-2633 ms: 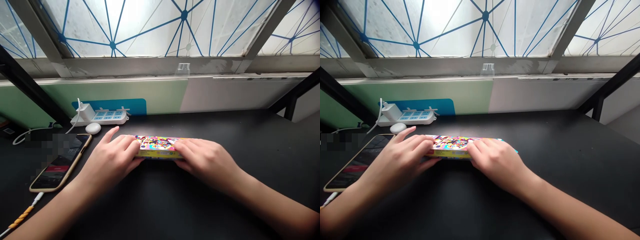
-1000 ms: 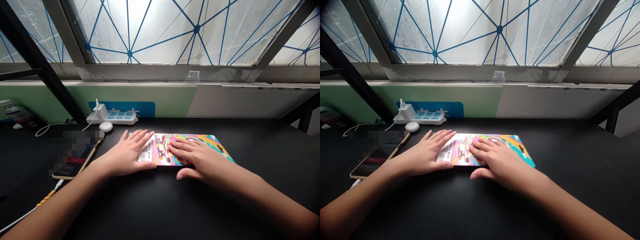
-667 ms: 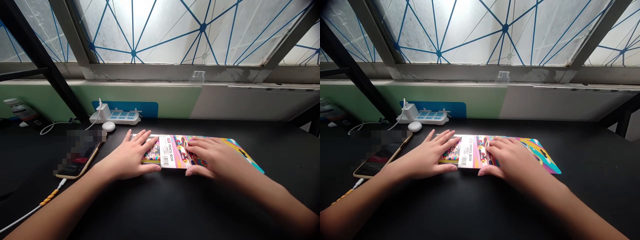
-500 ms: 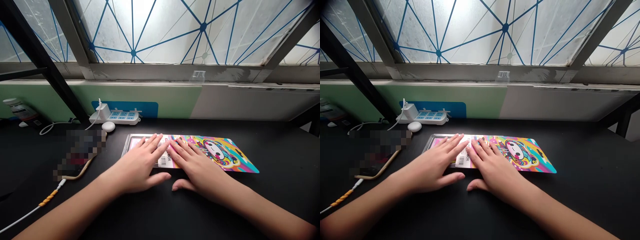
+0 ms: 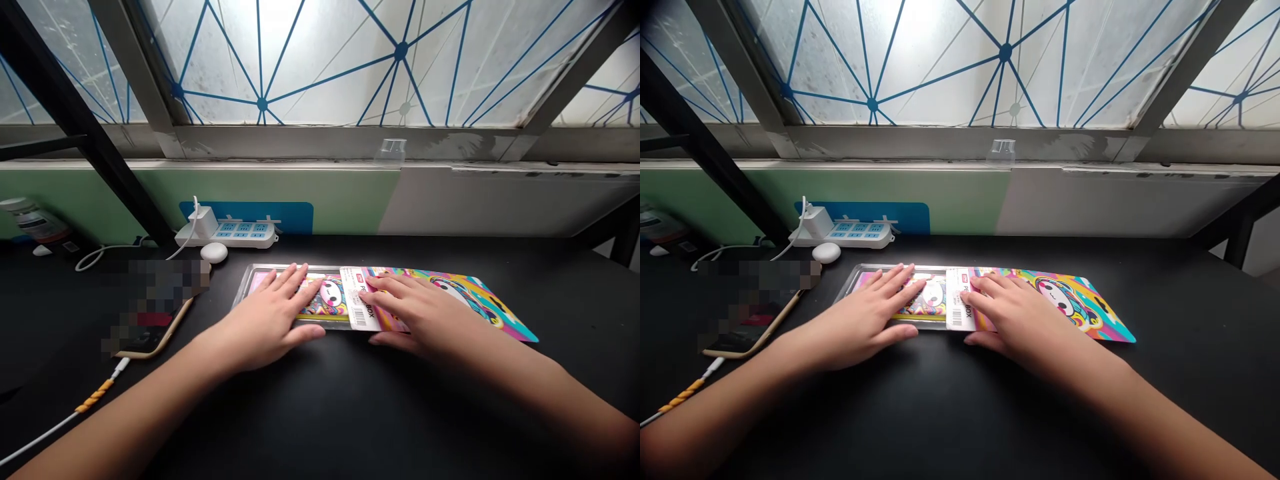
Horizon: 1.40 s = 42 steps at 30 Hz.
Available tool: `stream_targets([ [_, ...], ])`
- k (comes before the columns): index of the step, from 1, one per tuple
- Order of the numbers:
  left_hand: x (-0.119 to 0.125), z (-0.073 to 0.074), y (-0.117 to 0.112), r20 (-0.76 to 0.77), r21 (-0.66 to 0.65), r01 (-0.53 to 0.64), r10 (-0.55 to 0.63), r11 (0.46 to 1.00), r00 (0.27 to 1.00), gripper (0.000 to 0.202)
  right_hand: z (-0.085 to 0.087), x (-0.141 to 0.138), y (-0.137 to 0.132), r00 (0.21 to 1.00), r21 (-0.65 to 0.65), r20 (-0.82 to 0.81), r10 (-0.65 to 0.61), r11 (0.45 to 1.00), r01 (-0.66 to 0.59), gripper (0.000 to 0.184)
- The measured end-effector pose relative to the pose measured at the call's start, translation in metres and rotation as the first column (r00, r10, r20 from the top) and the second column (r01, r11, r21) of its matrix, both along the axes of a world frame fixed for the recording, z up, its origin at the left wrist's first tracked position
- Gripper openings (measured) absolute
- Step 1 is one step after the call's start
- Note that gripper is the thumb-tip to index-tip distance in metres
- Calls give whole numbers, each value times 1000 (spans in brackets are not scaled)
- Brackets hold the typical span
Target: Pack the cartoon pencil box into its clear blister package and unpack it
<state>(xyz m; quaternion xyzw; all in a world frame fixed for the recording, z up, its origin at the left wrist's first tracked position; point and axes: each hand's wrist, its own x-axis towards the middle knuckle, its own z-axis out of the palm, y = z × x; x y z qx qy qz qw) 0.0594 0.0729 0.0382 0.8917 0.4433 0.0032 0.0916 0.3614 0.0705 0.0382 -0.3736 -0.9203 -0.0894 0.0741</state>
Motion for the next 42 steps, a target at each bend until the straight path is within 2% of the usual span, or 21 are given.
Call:
stream_targets([
  [4, -27, 6, 13, -22, -95, -42, 40, 995, 999, 67, -1, -1, -3, 1000, 9, 14, 3, 1000, -3, 43],
  [8, -41, 12, 20, -45, -155, -113, 107, 981, 993, 71, 3, 4, -6, 990, -49, 83, -117, 991, 121, 36],
  [12, -44, 20, 21, -57, -178, -190, 182, 966, 982, 68, 17, 18, -5, 963, -82, 141, -232, 966, 245, 36],
  [15, -45, 21, 22, -55, -167, -205, 198, 964, 979, 62, 31, 28, -5, 949, -24, 55, -309, 950, 311, 44],
  [17, -43, 17, 24, -37, -149, -187, 184, 971, 982, 59, 40, 29, -10, 951, 54, -62, -302, 951, 306, 50],
  [19, -37, 9, 27, 10, -91, -168, 169, 982, 986, 57, 47, 19, -19, 965, 140, -148, -216, 962, 236, 52],
  [21, -28, -2, 30, 89, 11, -177, 175, 984, 981, 57, 50, -2, -34, 985, 248, -163, -55, 964, 95, 49],
  [24, -11, -13, 30, 270, 139, -213, 170, 967, 948, 55, 45, -43, -64, 971, 407, -57, 231, 894, -189, 41],
  [27, -3, -13, 26, 418, 202, -241, 139, 949, 898, 49, 22, -80, -94, 928, 445, 47, 370, 824, -351, 40],
  [31, -8, -4, 20, 431, 237, -233, 113, 943, 895, 38, -16, -108, -113, 916, 496, -4, 401, 797, -346, 34],
  [32, -11, -3, 20, 397, 236, -218, 111, 947, 911, 38, -23, -112, -112, 916, 479, -14, 401, 807, -346, 33],
  [34, -16, -2, 22, 303, 226, -197, 123, 954, 945, 43, -30, -119, -104, 928, 368, -42, 371, 869, -331, 36],
  [37, -20, -5, 25, 191, 227, -178, 135, 958, 972, 50, -31, -126, -78, 956, 47, -127, 264, 965, -260, 61],
  [39, -21, -5, 27, 149, 245, -147, 113, 958, 982, 51, -29, -128, -59, 962, -151, -189, 197, 962, -226, 71],
  [42, -22, -5, 27, 95, 271, -94, 71, 958, 993, 56, -26, -127, -40, 959, -315, -243, 145, 923, -219, 67],
])
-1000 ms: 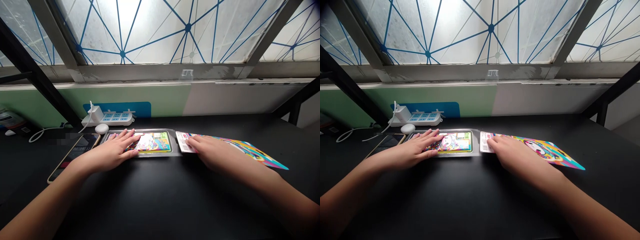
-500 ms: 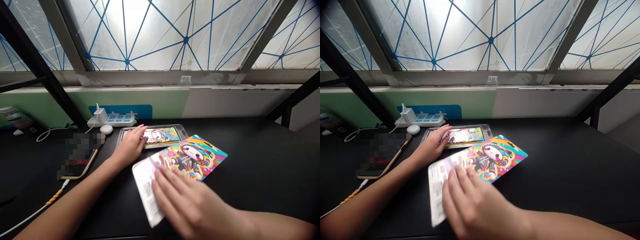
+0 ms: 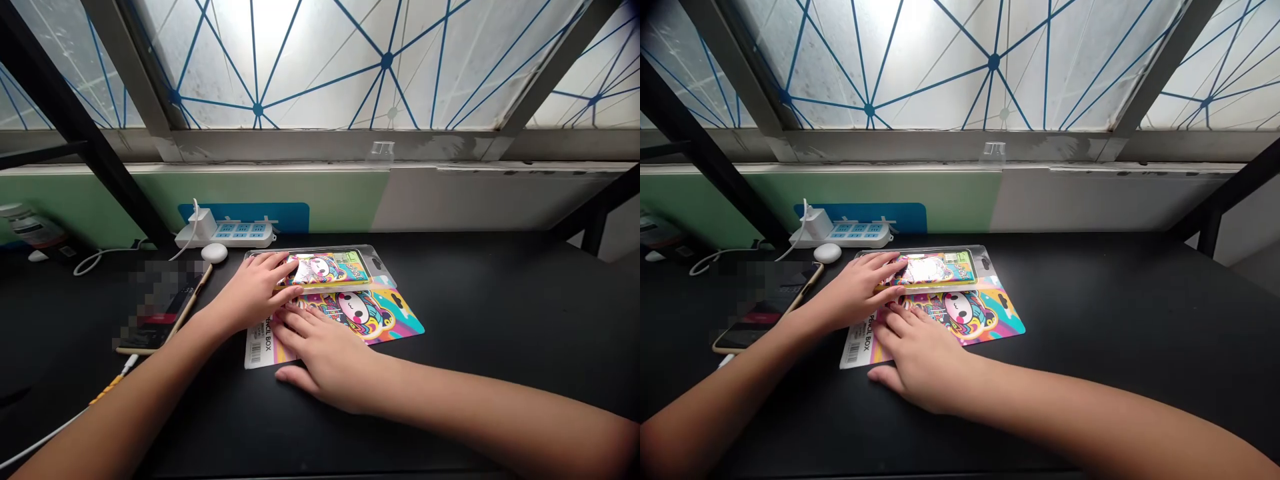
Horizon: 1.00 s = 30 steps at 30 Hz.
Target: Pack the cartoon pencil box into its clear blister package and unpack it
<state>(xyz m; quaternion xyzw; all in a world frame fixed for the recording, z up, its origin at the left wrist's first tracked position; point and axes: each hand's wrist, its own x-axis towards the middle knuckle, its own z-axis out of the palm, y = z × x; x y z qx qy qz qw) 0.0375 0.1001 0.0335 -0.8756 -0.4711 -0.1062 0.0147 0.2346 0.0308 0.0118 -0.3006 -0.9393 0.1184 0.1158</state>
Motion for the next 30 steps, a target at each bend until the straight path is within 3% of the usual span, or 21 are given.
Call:
stream_targets([
  [4, 1, 1, -2, -52, 9, 21, -20, 1000, 998, 66, -2, 3, 4, 999, -44, -32, -12, 999, 11, 58],
  [11, 15, -2, -9, -82, 31, -21, 23, 999, 996, 60, -4, 2, 3, 998, 33, -62, 28, 999, -26, 40],
  [23, 19, 2, -8, -37, 4, -49, 49, 999, 998, 52, -5, -5, 9, 986, 43, -165, 7, 999, 1, 29],
  [27, 16, 2, -6, -14, -18, -33, 32, 999, 999, 53, 1, -4, 10, 983, 96, -182, 28, 995, -11, 22],
  [30, 12, 1, -3, 1, -50, -12, 12, 999, 1000, 54, 16, 7, 17, 978, 175, -209, -12, 983, 49, 27],
])
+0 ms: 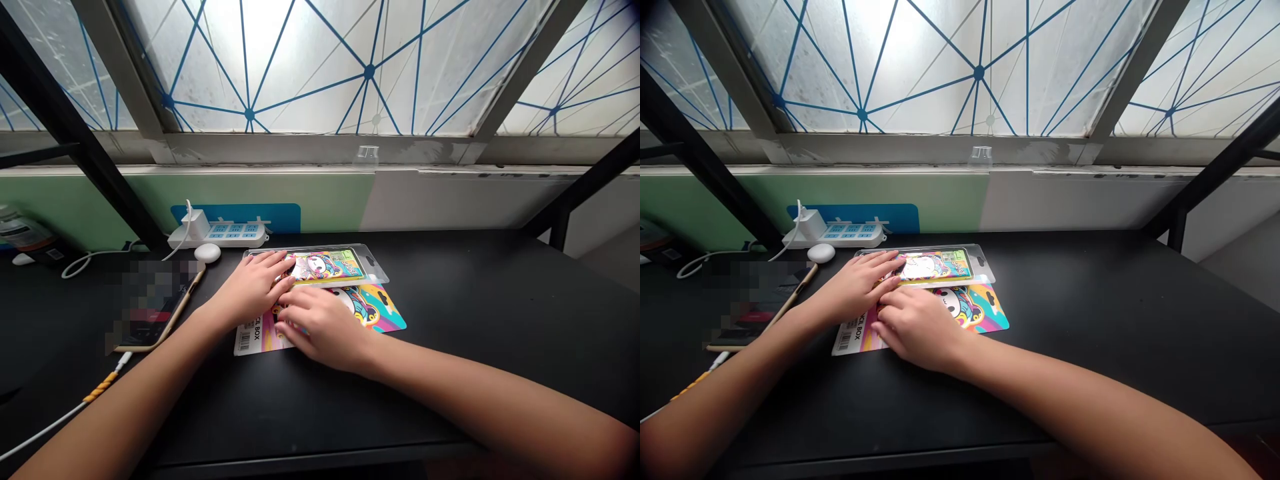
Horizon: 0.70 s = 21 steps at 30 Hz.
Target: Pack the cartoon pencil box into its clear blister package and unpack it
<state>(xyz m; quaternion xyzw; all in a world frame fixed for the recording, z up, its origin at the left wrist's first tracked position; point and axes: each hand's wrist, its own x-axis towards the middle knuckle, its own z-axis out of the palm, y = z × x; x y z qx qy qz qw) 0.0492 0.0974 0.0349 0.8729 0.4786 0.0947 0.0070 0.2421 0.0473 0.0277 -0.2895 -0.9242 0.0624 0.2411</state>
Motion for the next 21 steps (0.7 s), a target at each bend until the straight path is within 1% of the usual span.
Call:
stream_targets([
  [3, -2, -1, 2, 11, 6, 10, -10, 1000, 1000, 54, 17, 28, 23, 987, 24, 0, -163, 986, 163, 33],
  [5, -2, -1, 1, 8, 18, 13, -13, 1000, 1000, 54, 24, 53, 46, 952, -22, 47, -302, 953, 303, 28],
  [6, -1, 0, 1, 5, 24, 12, -12, 1000, 1000, 53, 25, 66, 59, 942, -50, 73, -327, 942, 331, 26],
  [7, -1, 0, 1, 0, 28, 11, -11, 1000, 1000, 53, 26, 78, 71, 937, -80, 96, -337, 935, 344, 28],
  [10, 1, 1, -1, -22, 39, 6, -5, 999, 1000, 53, 25, 104, 98, 925, -165, 168, -340, 916, 366, 48],
  [13, 3, 1, -3, -41, 39, -10, 12, 999, 999, 53, 27, 112, 107, 917, -239, 247, -313, 898, 370, 63],
  [16, 4, 1, -4, -33, 24, -35, 36, 999, 999, 55, 31, 109, 107, 907, -286, 306, -288, 881, 376, 74],
  [21, 3, 3, -3, 25, -17, -56, 56, 998, 998, 56, 32, 103, 105, 895, -278, 307, -323, 869, 409, 71],
])
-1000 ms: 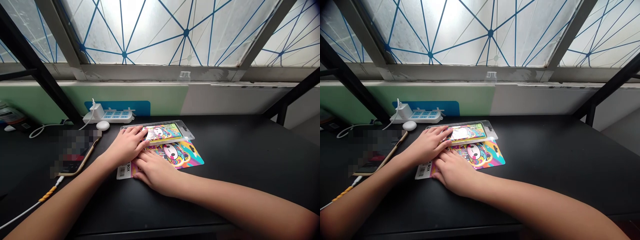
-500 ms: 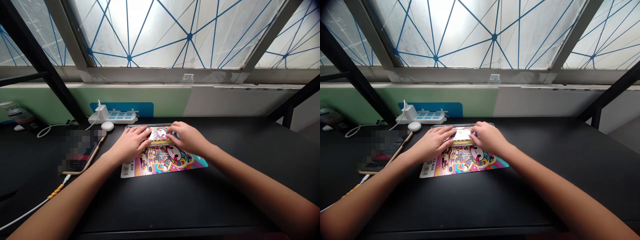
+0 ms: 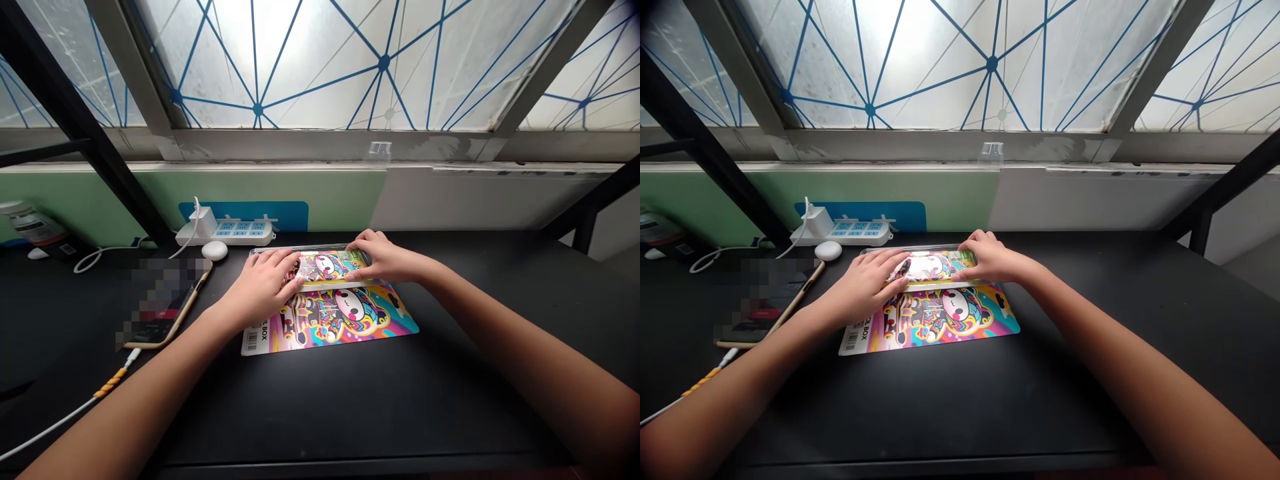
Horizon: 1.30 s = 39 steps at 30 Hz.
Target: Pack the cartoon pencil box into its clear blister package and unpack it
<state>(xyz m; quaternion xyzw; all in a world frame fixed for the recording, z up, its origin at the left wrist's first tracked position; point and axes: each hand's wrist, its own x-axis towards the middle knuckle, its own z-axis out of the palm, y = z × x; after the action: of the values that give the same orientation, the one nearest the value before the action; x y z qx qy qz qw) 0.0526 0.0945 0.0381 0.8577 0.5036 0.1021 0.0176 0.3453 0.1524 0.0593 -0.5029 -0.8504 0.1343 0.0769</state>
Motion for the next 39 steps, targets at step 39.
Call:
stream_targets([
  [39, -51, -25, -102, 95, 232, 367, -397, 901, 913, 51, -48, 19, -144, 884, 610, -196, 424, 759, -229, 39],
])
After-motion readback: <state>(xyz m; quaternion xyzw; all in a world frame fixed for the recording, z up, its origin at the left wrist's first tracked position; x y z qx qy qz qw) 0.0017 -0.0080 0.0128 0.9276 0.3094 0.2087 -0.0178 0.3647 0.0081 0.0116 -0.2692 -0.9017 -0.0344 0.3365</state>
